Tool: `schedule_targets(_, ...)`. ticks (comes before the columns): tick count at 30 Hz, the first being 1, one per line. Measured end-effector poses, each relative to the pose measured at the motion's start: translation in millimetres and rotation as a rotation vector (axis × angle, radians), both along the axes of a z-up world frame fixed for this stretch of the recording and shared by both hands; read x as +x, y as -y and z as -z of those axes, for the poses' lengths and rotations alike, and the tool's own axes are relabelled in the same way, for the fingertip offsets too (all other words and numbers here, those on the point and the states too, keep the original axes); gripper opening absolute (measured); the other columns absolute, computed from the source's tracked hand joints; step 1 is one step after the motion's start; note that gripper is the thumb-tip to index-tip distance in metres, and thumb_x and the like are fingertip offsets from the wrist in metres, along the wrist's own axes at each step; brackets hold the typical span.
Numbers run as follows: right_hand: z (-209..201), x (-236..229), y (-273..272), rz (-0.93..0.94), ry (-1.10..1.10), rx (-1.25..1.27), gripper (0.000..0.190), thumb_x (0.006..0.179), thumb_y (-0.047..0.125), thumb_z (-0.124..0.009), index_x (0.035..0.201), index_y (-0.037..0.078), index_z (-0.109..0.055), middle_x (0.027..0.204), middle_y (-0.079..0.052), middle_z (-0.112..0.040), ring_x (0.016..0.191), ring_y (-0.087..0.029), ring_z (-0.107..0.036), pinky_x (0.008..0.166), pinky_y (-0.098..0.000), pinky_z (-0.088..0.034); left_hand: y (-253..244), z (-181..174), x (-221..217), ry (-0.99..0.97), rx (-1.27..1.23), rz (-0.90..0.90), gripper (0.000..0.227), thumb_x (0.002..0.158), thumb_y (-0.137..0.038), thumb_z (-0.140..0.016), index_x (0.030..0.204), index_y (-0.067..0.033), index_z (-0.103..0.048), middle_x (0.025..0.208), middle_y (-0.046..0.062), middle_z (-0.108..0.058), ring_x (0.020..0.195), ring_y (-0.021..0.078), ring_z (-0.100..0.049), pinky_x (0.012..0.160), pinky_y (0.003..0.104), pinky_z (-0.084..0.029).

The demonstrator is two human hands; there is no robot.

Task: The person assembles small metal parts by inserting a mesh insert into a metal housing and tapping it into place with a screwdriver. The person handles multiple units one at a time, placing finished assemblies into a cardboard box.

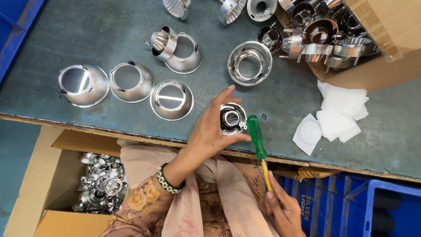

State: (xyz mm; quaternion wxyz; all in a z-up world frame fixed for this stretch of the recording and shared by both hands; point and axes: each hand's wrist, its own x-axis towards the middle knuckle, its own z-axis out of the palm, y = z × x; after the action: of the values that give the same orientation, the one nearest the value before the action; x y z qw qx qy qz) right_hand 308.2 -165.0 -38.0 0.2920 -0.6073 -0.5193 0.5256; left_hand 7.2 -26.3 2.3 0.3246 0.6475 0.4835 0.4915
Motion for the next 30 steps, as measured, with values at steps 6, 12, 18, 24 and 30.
schedule_targets(6,-29,22,-11,-0.064,0.155,0.452,0.048,0.101,0.011,-0.055,0.148,0.005,-0.05,0.064,0.002,-0.059,0.048,-0.003,-0.047,0.043,-0.0191,-0.04,-2,2,-5,-0.037,0.014,0.049,0.119,0.075,-0.042,-0.094,0.161,-0.0066,-0.019,0.147,0.015,-0.058,0.141,0.0318,-0.059,0.123,0.045,-0.043)
schedule_targets(12,-64,-1,-53,-0.261,0.388,0.79,0.041,0.104,0.008,-0.054,0.145,0.007,-0.054,0.097,-0.018,-0.067,0.078,-0.026,-0.063,0.069,-0.0298,-0.053,0,0,-7,-0.212,0.042,-0.061,0.123,0.071,-0.055,-0.09,0.158,-0.001,-0.021,0.147,0.006,-0.062,0.139,0.0343,-0.056,0.128,0.053,-0.026)
schedule_targets(18,-65,-13,-71,-0.368,0.54,0.499,0.054,0.094,0.008,-0.062,0.147,0.01,-0.053,0.082,-0.016,-0.069,0.066,-0.025,-0.066,0.066,-0.0312,-0.055,3,8,-7,-0.199,0.025,-0.054,0.118,0.072,-0.055,-0.089,0.158,-0.002,-0.026,0.147,0.003,-0.063,0.134,0.0319,-0.062,0.129,0.054,-0.028)
schedule_targets(24,-38,-17,-61,-0.029,0.317,0.149,0.057,0.1,0.011,-0.057,0.157,0.016,-0.05,0.063,-0.007,-0.055,0.049,-0.015,-0.047,0.046,-0.0284,-0.041,-1,-7,-11,-0.178,0.152,-0.078,0.086,0.073,-0.051,-0.09,0.138,-0.0106,-0.052,0.134,0.008,-0.067,0.129,0.0314,-0.065,0.126,0.054,-0.032)
schedule_targets(30,-5,-51,-92,-0.007,-0.272,0.285,0.06,0.116,0.014,-0.048,0.173,0.012,-0.027,0.071,-0.004,-0.047,0.057,-0.01,-0.043,0.049,-0.0272,-0.039,65,21,-45,0.215,0.267,0.179,0.071,0.076,-0.045,-0.093,0.13,-0.0123,-0.059,0.129,0.004,-0.067,0.122,0.0193,-0.067,0.105,0.032,-0.05)
